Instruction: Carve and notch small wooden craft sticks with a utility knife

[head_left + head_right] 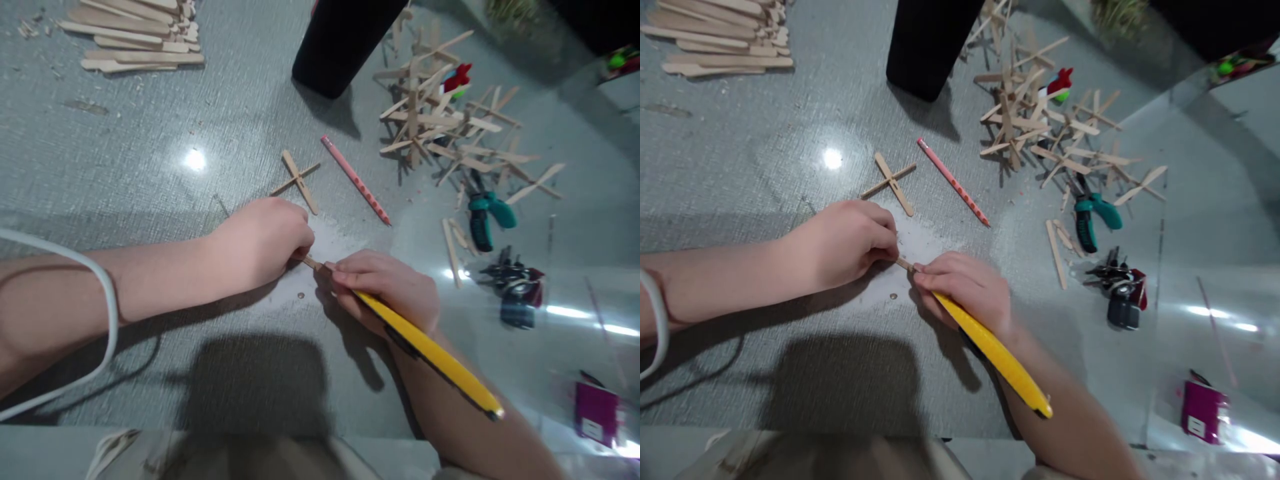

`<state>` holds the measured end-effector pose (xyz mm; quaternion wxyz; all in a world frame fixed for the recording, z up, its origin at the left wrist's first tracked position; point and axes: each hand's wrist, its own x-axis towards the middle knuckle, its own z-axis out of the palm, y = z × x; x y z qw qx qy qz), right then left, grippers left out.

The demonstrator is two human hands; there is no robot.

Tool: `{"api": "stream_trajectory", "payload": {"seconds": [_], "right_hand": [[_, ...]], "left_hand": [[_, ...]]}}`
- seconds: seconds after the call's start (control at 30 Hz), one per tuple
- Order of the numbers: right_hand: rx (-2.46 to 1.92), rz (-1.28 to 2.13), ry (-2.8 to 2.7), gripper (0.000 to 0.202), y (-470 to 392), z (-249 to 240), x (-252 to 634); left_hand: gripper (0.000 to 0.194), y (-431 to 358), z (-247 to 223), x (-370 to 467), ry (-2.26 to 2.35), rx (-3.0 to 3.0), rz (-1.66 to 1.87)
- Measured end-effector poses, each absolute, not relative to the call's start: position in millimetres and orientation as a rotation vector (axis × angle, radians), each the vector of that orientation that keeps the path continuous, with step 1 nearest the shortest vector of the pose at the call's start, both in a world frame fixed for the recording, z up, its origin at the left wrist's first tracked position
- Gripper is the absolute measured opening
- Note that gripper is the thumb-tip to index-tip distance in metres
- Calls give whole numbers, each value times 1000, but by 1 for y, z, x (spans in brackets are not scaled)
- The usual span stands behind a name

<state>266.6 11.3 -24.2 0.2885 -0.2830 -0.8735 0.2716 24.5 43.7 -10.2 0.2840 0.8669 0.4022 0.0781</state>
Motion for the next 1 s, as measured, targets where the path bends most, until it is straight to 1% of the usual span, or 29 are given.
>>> {"api": "stream_trajectory", "payload": {"seconds": [0.13, 0.33, 0.6, 0.73, 1.0], "right_hand": [[-749, 743, -2269, 23, 12, -21, 259], [-783, 803, -2270, 34, 13, -22, 255], [-801, 713, -2270, 24, 13, -22, 248], [-769, 707, -2276, 19, 14, -22, 248], [-785, 762, -2359, 23, 12, -27, 258]], "left_hand": [[23, 45, -12, 23, 1058, 2298, 260], [22, 45, -17, 20, 1017, 2300, 345], [23, 44, -22, 19, 1001, 2295, 428], [23, 44, -21, 20, 1004, 2285, 411], [21, 45, -18, 20, 1016, 2293, 378]]}}
